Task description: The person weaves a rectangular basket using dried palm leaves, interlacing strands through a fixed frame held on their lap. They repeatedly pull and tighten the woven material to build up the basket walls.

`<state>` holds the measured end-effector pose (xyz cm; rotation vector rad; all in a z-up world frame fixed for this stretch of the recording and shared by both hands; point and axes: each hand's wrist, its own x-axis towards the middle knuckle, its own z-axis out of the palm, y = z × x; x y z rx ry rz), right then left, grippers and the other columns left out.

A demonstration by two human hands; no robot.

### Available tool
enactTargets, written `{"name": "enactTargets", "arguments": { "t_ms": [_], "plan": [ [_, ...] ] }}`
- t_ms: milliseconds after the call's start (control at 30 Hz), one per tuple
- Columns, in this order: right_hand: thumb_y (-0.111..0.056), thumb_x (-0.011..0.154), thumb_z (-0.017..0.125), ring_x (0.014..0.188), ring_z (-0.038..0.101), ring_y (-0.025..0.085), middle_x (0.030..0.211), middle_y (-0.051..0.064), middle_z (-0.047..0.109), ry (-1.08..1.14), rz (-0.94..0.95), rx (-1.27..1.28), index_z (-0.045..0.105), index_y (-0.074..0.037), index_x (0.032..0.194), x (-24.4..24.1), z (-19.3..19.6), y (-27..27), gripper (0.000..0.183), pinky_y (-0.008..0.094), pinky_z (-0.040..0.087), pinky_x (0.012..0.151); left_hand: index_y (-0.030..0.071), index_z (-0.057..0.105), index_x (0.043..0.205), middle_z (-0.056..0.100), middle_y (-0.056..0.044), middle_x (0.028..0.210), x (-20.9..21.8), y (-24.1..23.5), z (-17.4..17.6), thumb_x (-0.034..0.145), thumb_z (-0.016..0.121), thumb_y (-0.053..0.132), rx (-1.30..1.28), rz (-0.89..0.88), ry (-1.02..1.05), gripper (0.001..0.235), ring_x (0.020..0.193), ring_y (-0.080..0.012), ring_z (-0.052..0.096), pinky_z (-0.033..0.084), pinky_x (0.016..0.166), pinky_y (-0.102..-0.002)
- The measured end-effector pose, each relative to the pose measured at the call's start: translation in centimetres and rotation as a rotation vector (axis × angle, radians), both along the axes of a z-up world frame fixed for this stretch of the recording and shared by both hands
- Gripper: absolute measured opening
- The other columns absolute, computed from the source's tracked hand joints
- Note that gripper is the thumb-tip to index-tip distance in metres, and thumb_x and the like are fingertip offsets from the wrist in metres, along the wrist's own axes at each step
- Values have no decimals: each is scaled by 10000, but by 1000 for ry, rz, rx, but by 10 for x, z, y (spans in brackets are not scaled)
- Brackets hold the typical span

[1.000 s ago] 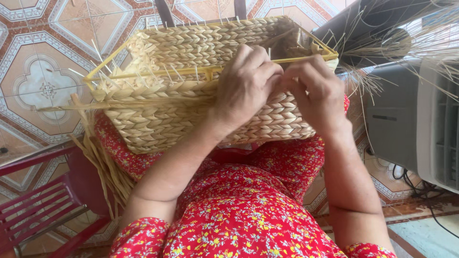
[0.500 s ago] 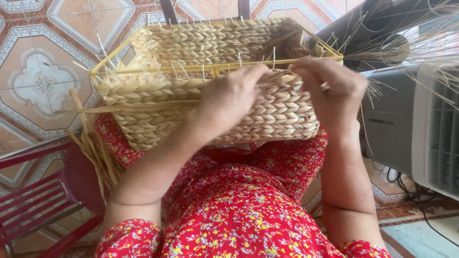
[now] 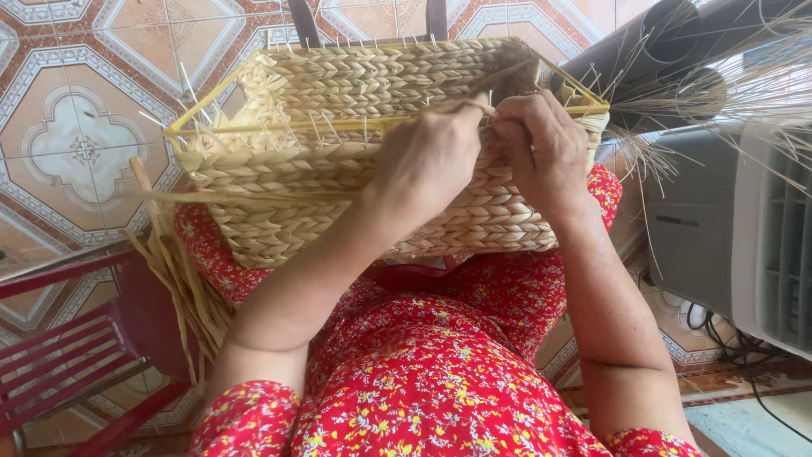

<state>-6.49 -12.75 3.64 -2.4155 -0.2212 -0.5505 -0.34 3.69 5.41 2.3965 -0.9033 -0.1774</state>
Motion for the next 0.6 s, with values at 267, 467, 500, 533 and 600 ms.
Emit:
{"name": "enactTargets", "arguments": {
  "t_ms": [267, 467, 500, 533, 600],
  "plan": [
    [15, 1038, 638, 787, 694, 86, 908, 26, 706, 223, 1, 353, 589, -24, 1085, 4, 14, 0, 78, 239, 561, 685, 91, 668, 1007, 647, -7, 655, 3, -13, -49, 1074, 622, 172, -429, -41, -125, 115, 454, -59, 529, 409, 368, -209],
    [42, 950, 703, 865, 678, 156, 986, 53, 730, 16, 133, 24, 714, -70, 1059, 4, 3, -3, 157, 292, 551, 752, 65, 584, 1075, 625, -46, 779, -36, 15, -42, 1102, 489, 160, -551, -63, -383, 137, 620, -131, 601, 485, 496, -247],
    [47, 937, 701, 871, 673, 169, 997, 50, 737, 4, 159, -38, 726, -77, 1066, 3, 1, -3, 181, 307, 547, 771, 20, 611, 1078, 614, -33, 708, -36, 18, -44, 1051, 551, 151, -508, 0, -374, 146, 529, -106, 555, 443, 415, -228],
    [53, 941, 699, 843, 667, 172, 979, 53, 739, 32, 172, -28, 725, -71, 1065, 3, 1, -5, 177, 305, 541, 747, -25, 642, 1081, 603, -22, 636, -33, 19, -44, 999, 614, 144, -470, 54, -365, 189, 438, -86, 508, 399, 334, -213],
    [63, 950, 695, 787, 657, 178, 943, 58, 744, 93, 200, -5, 725, -59, 1064, 0, 0, -7, 170, 300, 530, 700, 24, 640, 1000, 569, 5, 616, -21, 29, -43, 1032, 647, 136, -264, 117, -348, 117, 414, -70, 482, 382, 312, -218]
  ]
}}
